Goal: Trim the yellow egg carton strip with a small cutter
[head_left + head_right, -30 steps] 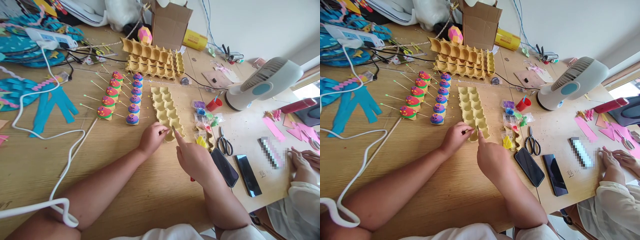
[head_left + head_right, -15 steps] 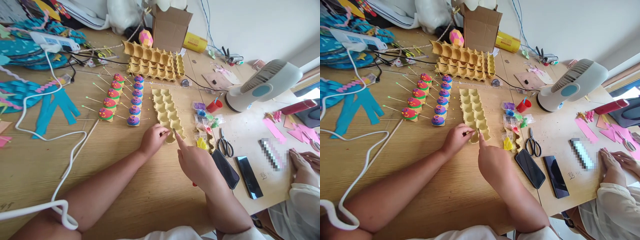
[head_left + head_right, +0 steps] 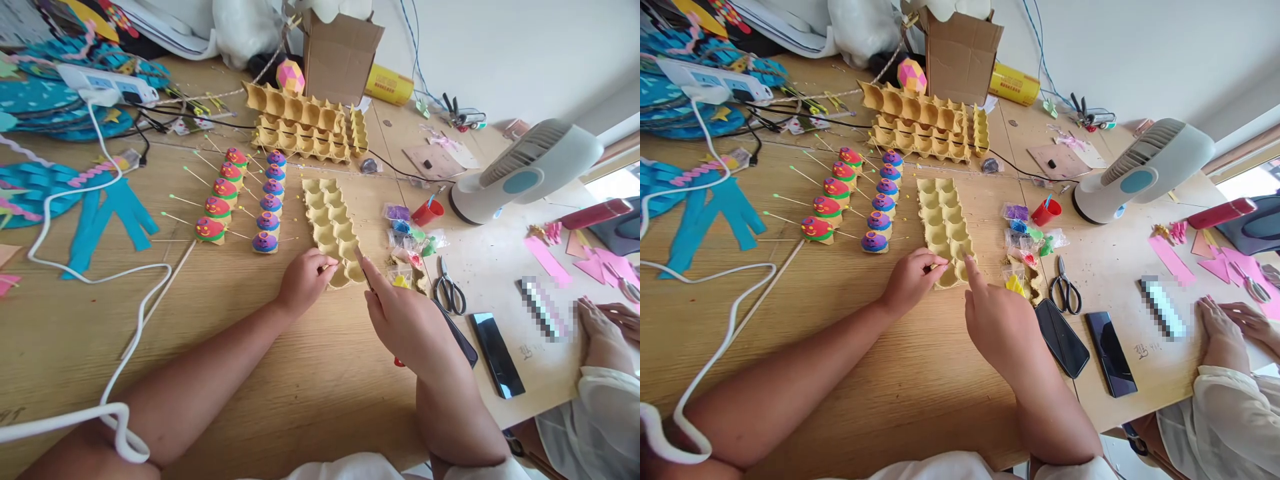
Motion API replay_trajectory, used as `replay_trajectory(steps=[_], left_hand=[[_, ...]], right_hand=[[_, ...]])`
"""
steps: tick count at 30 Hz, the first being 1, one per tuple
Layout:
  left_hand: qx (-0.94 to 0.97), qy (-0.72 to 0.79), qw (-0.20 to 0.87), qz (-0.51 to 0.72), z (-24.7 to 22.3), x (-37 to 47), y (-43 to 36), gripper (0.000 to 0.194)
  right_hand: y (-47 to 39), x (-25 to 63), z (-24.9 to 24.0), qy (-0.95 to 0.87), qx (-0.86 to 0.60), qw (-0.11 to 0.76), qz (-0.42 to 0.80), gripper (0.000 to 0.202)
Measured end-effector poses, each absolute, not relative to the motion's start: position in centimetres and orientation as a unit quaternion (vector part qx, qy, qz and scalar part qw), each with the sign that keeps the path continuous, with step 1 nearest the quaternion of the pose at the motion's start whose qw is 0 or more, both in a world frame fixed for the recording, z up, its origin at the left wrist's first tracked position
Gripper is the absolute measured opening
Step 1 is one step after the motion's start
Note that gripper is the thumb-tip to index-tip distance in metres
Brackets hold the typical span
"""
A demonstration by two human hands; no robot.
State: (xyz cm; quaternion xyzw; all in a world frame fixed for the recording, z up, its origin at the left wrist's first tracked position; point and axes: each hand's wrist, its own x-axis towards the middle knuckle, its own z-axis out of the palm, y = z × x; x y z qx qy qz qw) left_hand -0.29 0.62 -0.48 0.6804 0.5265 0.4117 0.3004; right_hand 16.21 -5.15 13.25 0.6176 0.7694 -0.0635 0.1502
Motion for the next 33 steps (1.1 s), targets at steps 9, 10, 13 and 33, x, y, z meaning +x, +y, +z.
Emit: replay_trajectory(steps=[9,10,13,33], left_hand=[[0.676,0.522,0.304,0.421,-0.6,-0.3,0.6,0.011],[0.677,0.522,0.305,0.420,-0.6,-0.3,0.6,0.011],[0.679,0.521,0.306,0.417,-0.6,-0.3,0.7,0.012],[0.685,0.523,0.293,0.415,-0.6,-0.3,0.7,0.013]], right_hand=[[-5.7,15.0,12.2,0.771,0.598,0.216,-0.040,0.060],[-5.7,15.0,12.1,0.771,0.597,0.220,-0.041,0.060],[-5.6,15.0,11.9,0.774,0.590,0.226,-0.040,0.059],[-5.1,13.8,10.4,0.764,0.600,0.236,-0.034,0.063]])
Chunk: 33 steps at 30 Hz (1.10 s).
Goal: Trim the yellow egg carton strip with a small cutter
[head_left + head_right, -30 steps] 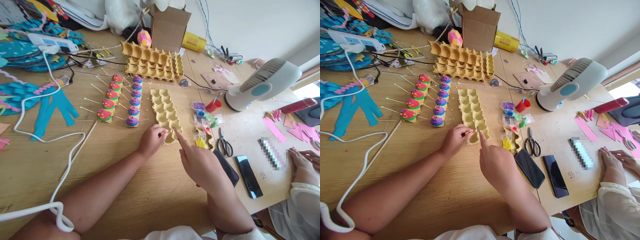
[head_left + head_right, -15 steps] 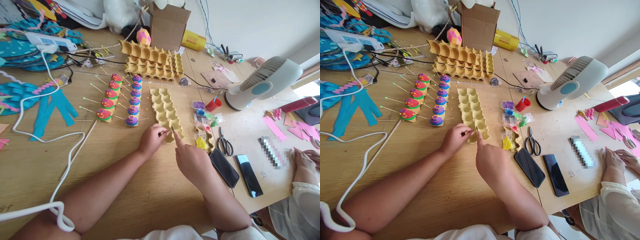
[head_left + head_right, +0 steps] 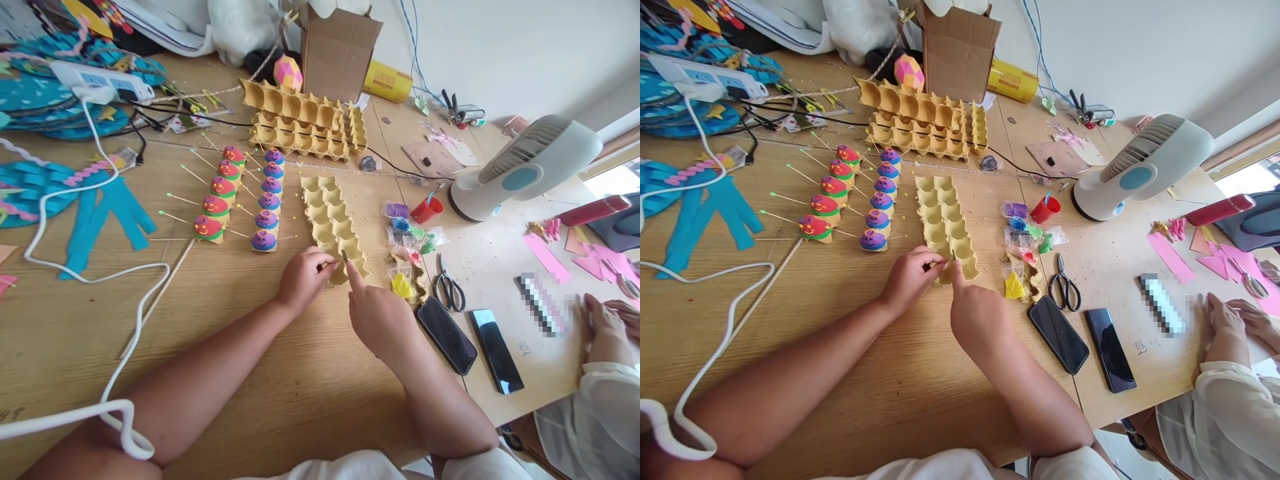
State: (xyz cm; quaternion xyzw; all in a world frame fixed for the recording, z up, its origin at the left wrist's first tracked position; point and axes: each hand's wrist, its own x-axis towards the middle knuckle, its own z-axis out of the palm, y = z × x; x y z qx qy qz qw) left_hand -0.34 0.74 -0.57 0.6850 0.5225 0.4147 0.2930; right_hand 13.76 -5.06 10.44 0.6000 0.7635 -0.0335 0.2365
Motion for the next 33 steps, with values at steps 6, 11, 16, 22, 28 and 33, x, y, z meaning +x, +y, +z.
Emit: replay_trajectory(steps=[6,11,16,22,28,33], left_hand=[[0.686,0.521,0.293,0.414,-0.6,-0.3,0.8,0.013],[0.687,0.520,0.296,0.413,-0.5,-0.3,0.7,0.014],[0.689,0.517,0.294,0.414,-0.5,-0.3,0.8,0.014],[0.690,0.517,0.288,0.417,-0.7,-0.4,0.8,0.012],[0.678,0.527,0.300,0.415,-0.5,-0.4,0.8,0.012],[0.671,0.533,0.301,0.419,-0.4,-0.3,0.8,0.011]], right_hand=[[-4.8,13.9,10.2,0.762,0.599,0.240,-0.047,0.062],[-4.5,14.2,10.3,0.768,0.593,0.232,-0.073,0.061],[-4.4,14.3,10.2,0.768,0.591,0.236,-0.067,0.062],[-3.3,14.6,9.4,0.769,0.603,0.186,-0.103,0.060],[-3.4,16.0,11.8,0.757,0.629,0.119,-0.131,0.059],[-5.3,16.4,13.1,0.779,0.607,0.135,-0.079,0.065]])
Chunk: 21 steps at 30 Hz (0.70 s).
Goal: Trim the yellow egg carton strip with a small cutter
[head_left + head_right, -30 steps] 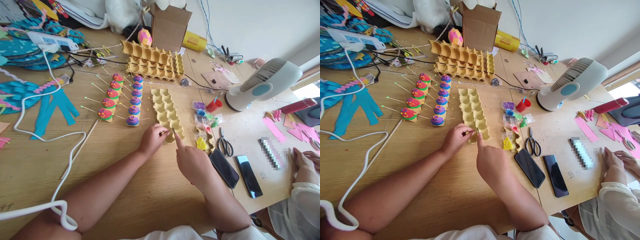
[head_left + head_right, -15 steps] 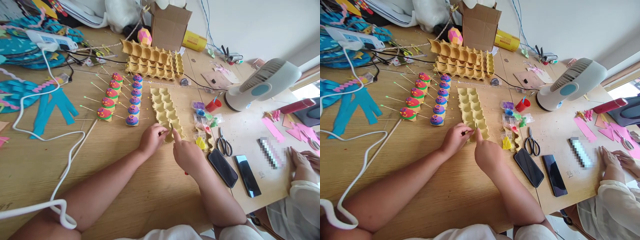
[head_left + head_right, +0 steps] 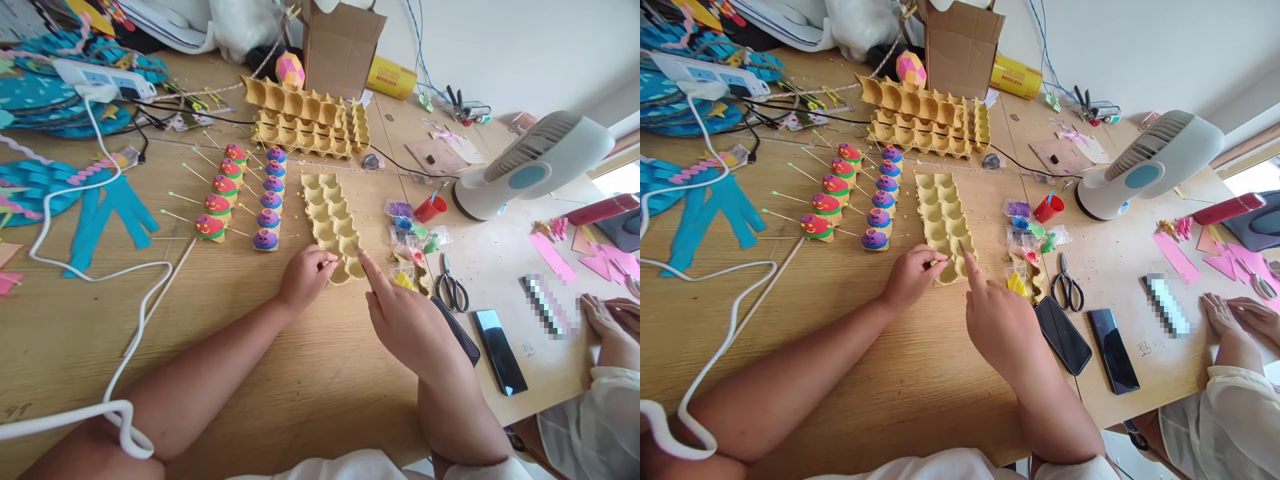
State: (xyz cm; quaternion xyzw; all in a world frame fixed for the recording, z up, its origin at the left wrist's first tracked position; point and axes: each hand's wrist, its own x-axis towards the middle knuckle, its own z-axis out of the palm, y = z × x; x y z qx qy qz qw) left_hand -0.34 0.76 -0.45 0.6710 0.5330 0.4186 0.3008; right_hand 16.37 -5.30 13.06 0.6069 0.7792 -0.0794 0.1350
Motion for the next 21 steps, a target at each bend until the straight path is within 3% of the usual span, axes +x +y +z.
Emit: replay_trajectory(steps=[4,21], left_hand=[[0.674,0.523,0.297,0.429,-0.57,-0.37,0.82,0.011],[0.675,0.520,0.292,0.435,-1.10,-0.38,0.89,0.012]], right_hand=[[-6.48,16.48,13.39,0.794,0.575,0.188,-0.067,0.064],[-6.08,15.76,12.46,0.782,0.575,0.231,-0.063,0.061]])
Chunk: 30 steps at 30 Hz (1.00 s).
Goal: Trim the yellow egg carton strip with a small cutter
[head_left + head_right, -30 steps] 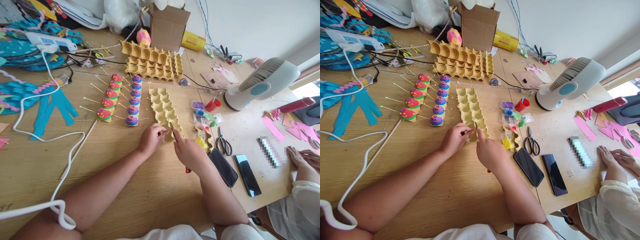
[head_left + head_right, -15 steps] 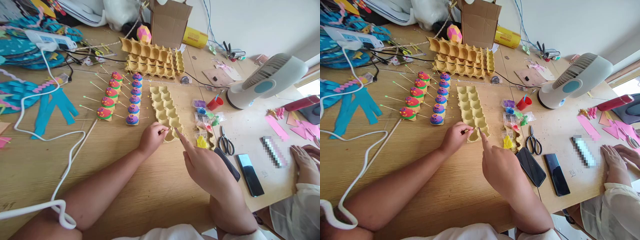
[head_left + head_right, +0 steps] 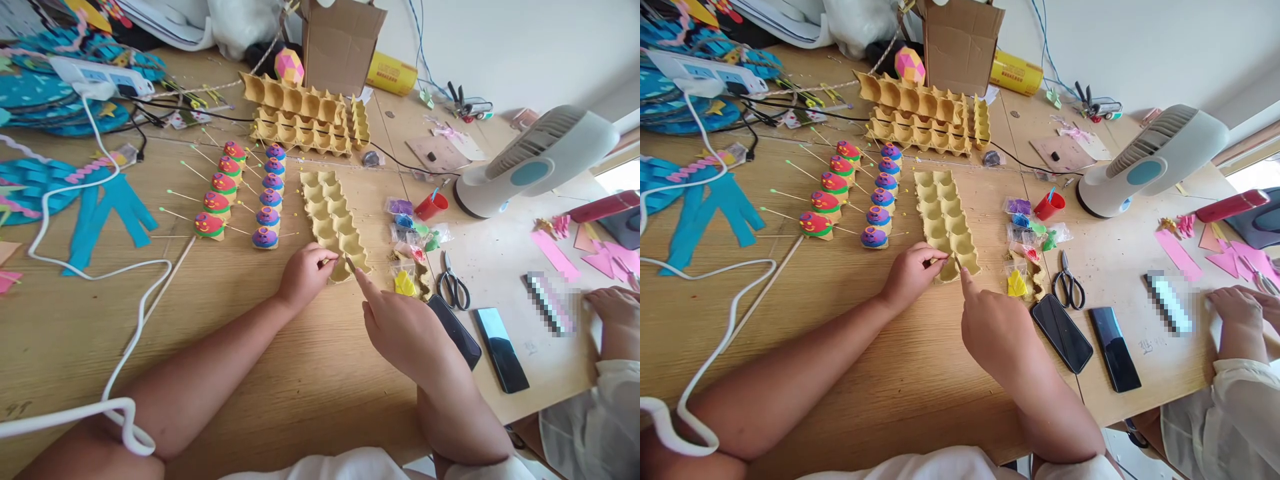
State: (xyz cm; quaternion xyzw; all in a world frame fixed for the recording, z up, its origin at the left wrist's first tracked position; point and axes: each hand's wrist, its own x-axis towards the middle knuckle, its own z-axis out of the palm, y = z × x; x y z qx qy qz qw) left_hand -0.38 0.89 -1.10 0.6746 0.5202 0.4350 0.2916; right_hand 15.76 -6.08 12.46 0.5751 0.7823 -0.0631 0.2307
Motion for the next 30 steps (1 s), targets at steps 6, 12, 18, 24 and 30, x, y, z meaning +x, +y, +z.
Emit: replay_trajectory(steps=[6,12,18,24,30], left_hand=[[0.674,0.523,0.291,0.432,-1.01,-0.35,0.91,0.011],[0.675,0.524,0.291,0.430,-0.95,-0.32,0.93,0.012],[0.675,0.526,0.295,0.425,-0.76,-0.32,0.87,0.012],[0.677,0.525,0.290,0.426,-0.74,-0.34,0.85,0.012],[0.677,0.526,0.291,0.423,-0.65,-0.35,0.83,0.012]], right_hand=[[-5.92,15.55,12.26,0.782,0.575,0.235,-0.057,0.062],[-5.72,15.33,12.27,0.775,0.583,0.238,-0.054,0.061],[-5.57,15.22,12.47,0.772,0.584,0.243,-0.064,0.060],[-5.30,15.50,12.75,0.777,0.578,0.235,-0.081,0.059],[-5.24,15.45,12.72,0.772,0.583,0.242,-0.077,0.059]])
